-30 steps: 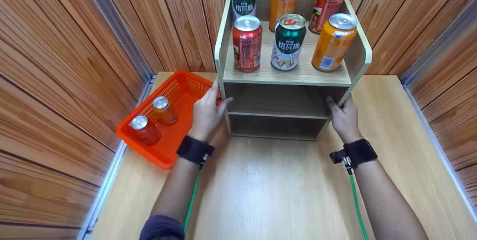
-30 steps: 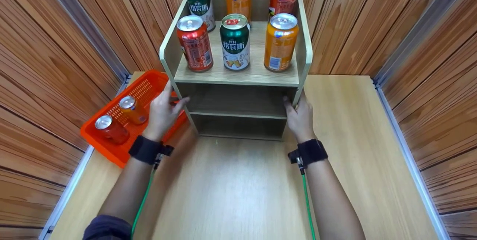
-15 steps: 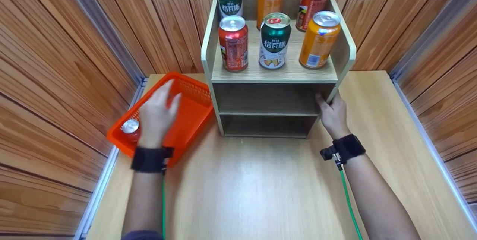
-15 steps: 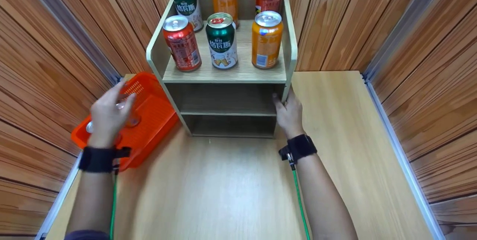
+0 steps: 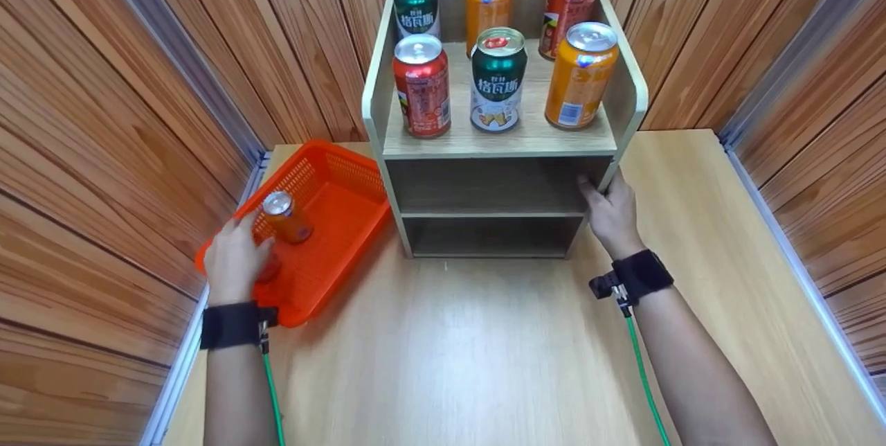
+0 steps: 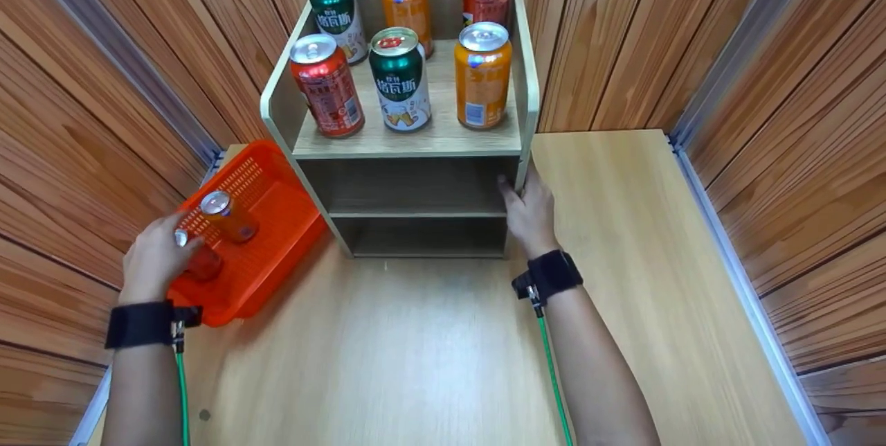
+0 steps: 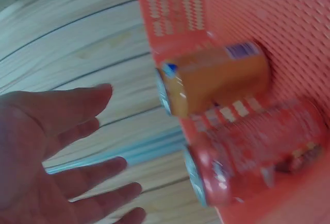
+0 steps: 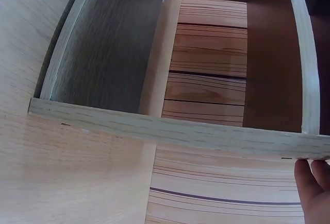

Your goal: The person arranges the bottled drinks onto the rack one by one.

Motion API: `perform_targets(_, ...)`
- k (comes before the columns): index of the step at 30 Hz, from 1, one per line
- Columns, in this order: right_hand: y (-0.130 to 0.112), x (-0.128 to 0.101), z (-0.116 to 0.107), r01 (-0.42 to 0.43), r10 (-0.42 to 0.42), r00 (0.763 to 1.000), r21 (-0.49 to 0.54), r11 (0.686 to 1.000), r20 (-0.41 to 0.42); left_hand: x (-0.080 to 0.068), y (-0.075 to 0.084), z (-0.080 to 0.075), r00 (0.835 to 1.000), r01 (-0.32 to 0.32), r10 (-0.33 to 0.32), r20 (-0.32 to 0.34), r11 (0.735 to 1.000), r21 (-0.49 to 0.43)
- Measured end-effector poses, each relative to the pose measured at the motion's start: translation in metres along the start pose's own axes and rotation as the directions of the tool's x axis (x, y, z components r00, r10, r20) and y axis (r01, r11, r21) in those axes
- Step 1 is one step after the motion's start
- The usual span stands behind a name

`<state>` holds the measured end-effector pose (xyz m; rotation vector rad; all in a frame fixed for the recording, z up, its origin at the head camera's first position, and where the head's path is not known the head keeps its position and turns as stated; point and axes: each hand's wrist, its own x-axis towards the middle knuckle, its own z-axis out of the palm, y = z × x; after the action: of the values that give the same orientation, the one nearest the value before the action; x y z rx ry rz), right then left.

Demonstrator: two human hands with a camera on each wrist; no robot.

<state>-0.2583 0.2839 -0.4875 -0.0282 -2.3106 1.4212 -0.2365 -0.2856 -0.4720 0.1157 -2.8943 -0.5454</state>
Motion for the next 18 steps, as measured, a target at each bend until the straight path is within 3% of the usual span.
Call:
perform_targets(3, -0.001, 0.000, -0.001, -0.007, 0.007, 1.000, -0.003, 1.000, 0.001, -0.001, -0.007, 0.001, 0.993, 0.058, -0.056, 0.108, 0.998, -0.015)
perform_targets(6, -0.001, 0.000, 0.000, -0.004, 0.004, 1.000, -0.007, 1.000, 0.001, -0.003, -0.016, 0.004, 0.975, 0.124, -0.110, 0.194, 0.991, -0.059)
perform_targets(15, 0.000, 0.000, 0.000, -0.001, 0.000, 1.000, -0.028, 1.000, -0.029, 0.004, -0.030, 0.005, 0.916, 0.258, -0.182, 0.358, 0.950, -0.176)
perform_targets(18, 0.000, -0.001, 0.002, 0.006, -0.007, 0.999, -0.024, 1.000, -0.041, 0.008, -0.037, 0.007, 0.908, 0.272, -0.179, 0.378, 0.940, -0.207)
